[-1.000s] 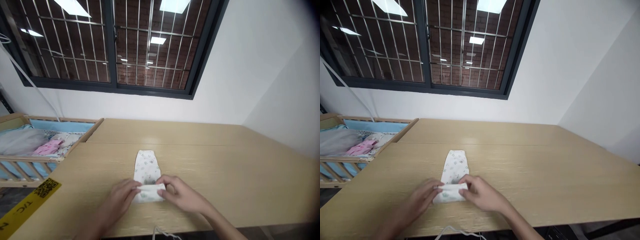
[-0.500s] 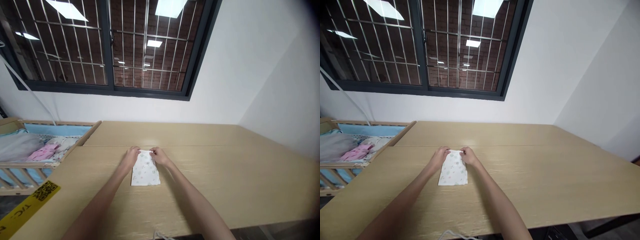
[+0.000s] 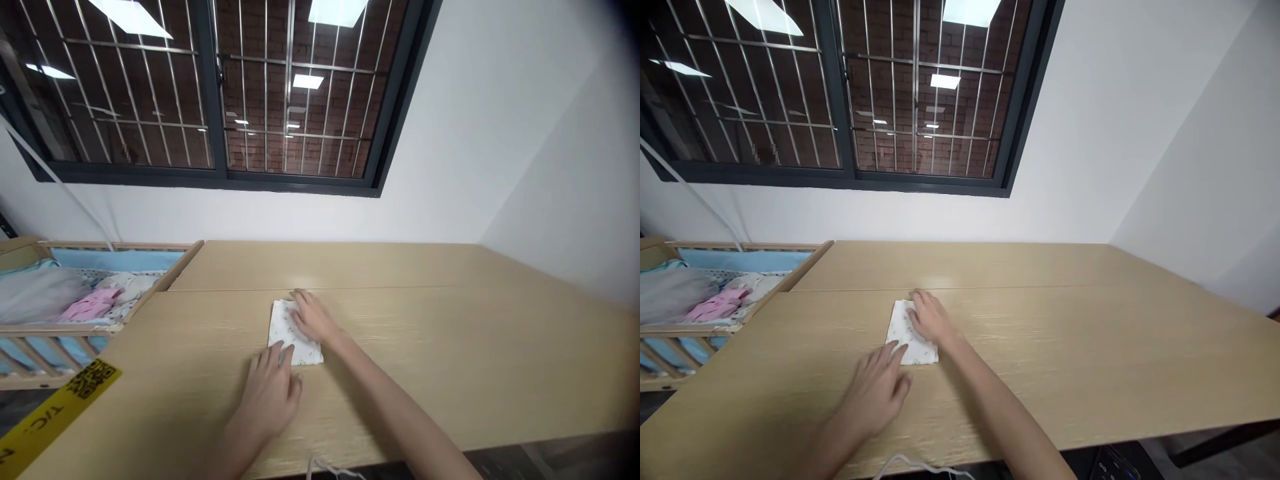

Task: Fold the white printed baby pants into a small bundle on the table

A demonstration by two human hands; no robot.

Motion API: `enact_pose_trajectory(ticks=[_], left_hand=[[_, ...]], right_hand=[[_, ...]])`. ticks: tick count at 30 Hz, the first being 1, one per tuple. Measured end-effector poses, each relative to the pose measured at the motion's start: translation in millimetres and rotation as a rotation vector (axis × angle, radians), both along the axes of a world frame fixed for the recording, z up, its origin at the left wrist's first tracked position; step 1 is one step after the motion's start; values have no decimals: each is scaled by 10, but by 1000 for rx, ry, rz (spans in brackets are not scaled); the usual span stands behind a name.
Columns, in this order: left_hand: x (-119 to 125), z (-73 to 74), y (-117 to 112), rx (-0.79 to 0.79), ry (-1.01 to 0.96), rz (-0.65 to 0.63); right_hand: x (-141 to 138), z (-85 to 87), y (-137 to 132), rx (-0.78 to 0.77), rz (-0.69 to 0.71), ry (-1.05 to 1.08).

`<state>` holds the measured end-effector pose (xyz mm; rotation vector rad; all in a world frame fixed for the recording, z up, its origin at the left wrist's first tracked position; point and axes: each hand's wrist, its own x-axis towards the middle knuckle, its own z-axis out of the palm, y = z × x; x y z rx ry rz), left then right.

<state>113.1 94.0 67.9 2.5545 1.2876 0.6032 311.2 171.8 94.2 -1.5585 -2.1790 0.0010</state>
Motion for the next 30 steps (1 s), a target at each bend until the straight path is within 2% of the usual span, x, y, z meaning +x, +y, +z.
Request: enact_pose_trajectory(ticks=[2,5,7,10,17,23,30], left_hand=[[24,-218,-174,27,40,45],[65,-482,-210,73,16,76],[69,-570,-174,99,-22,55],[55,-610,-158,148,-68,9],[75,-580,-281,261,-78,118],[21,-537,-257,182,34,67],[21,-503,-291,123,82,88]], right_hand=[[-174,75,-162,-51,203,-26],[-394,110,-383,-178,447,-38],[-484,80,-482,-267,542,-38],[-526,-9,-529,-382,604,-39],[-407,-211,-337,-475,472,-33],[-281,-347,-9,-331,333,-99],[-138,-415,349,-245,208,-116]])
